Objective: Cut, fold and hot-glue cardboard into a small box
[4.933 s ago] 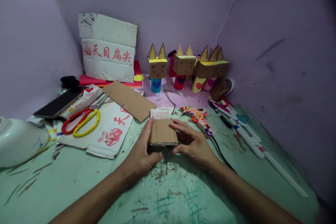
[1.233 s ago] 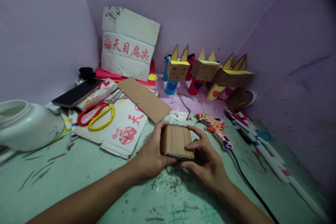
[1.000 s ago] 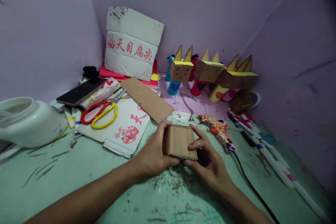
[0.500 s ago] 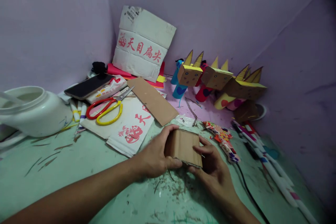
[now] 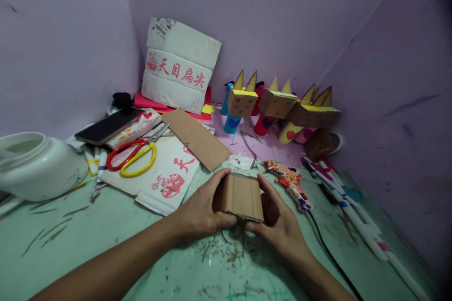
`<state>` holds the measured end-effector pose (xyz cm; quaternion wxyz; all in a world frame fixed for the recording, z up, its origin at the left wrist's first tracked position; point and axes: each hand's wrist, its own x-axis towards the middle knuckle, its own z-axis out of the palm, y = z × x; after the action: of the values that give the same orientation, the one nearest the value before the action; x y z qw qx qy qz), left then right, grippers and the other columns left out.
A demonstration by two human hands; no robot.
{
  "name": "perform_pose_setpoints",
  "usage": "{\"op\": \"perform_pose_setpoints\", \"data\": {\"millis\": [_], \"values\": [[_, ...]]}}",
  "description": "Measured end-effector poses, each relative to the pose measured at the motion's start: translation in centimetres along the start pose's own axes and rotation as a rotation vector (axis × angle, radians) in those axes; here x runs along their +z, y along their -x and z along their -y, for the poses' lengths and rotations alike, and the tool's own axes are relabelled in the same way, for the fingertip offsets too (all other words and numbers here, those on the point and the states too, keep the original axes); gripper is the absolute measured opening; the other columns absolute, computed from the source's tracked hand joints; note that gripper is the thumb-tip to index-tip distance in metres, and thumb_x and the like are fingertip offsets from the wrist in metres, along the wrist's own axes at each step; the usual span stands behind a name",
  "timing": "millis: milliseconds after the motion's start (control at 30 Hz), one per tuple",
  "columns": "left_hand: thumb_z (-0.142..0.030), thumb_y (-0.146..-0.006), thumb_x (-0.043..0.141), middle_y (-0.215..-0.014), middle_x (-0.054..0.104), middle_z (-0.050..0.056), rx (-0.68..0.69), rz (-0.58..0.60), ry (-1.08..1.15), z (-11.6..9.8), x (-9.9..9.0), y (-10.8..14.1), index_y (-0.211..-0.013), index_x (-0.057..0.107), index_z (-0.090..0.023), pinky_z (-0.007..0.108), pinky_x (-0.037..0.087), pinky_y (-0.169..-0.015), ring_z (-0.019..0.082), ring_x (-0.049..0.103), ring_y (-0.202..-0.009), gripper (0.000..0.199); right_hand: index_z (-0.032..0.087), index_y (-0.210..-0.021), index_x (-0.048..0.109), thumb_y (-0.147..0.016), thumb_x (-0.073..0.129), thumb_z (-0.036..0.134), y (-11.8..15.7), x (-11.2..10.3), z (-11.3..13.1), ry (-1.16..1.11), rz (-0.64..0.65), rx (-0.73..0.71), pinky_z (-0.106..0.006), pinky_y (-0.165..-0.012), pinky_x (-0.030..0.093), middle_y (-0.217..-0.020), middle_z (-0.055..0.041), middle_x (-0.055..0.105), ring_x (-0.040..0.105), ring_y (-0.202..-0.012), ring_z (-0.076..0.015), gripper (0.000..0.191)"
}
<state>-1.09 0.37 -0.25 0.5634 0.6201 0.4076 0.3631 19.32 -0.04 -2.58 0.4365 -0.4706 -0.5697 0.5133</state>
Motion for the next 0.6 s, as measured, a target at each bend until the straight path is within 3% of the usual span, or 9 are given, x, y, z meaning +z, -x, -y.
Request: {"op": "perform_pose_setpoints", "data": {"millis": [133, 367, 500, 600], "values": [[-0.024, -0.064, 0.073, -0.140, 0.043, 0.017, -0.012, -0.016, 0.019, -0.1, 0.1, -0.1, -0.139, 0.031, -0.018, 0.051, 0.030, -0.109, 0.034, 0.041, -0.129, 0.086, 0.017, -0.143, 0.033, -0.049, 0.086, 0.053, -0.1, 0.0, 0.2, -0.012, 0.015, 0.014, -0.043, -0.080, 0.050, -0.107, -0.0126, 0.062, 0.060, -0.097, -0.0316, 0.114], [-0.015, -0.063, 0.073, -0.142, 0.044, 0.015, -0.010, -0.092, 0.089, 0.6, 0.7, 0.0, -0.138, 0.035, -0.022, 0.052, 0.026, -0.111, 0.034, 0.038, -0.133, 0.085, 0.018, -0.134, 0.042, -0.057, 0.083, 0.049, -0.1, 0.2, 0.5, 0.003, 0.049, -0.042, -0.043, -0.083, 0.049, -0.092, -0.0076, 0.061, 0.058, -0.102, -0.0317, 0.092], [-0.016, -0.060, 0.074, -0.144, 0.041, 0.016, -0.001, -0.078, 0.274, 0.2, 0.9, -0.3, -0.137, 0.035, -0.017, 0.046, 0.026, -0.113, 0.032, 0.035, -0.136, 0.087, 0.019, -0.135, 0.042, -0.055, 0.084, 0.049, -0.5, 0.3, 0.7, -0.058, 0.053, -0.011, -0.043, -0.084, 0.049, -0.088, -0.0058, 0.063, 0.061, -0.094, -0.0294, 0.096], [-0.019, -0.055, 0.079, -0.143, 0.044, 0.017, -0.022, -0.138, 0.425, -1.0, 0.8, -0.8, -0.134, 0.040, -0.014, 0.045, 0.026, -0.114, 0.033, 0.033, -0.137, 0.088, 0.018, -0.137, 0.043, -0.048, 0.087, 0.050, -1.2, 0.4, 1.4, -0.112, 0.031, 0.025, -0.044, -0.084, 0.049, -0.090, -0.0063, 0.066, 0.062, -0.091, -0.0291, 0.104]]}}
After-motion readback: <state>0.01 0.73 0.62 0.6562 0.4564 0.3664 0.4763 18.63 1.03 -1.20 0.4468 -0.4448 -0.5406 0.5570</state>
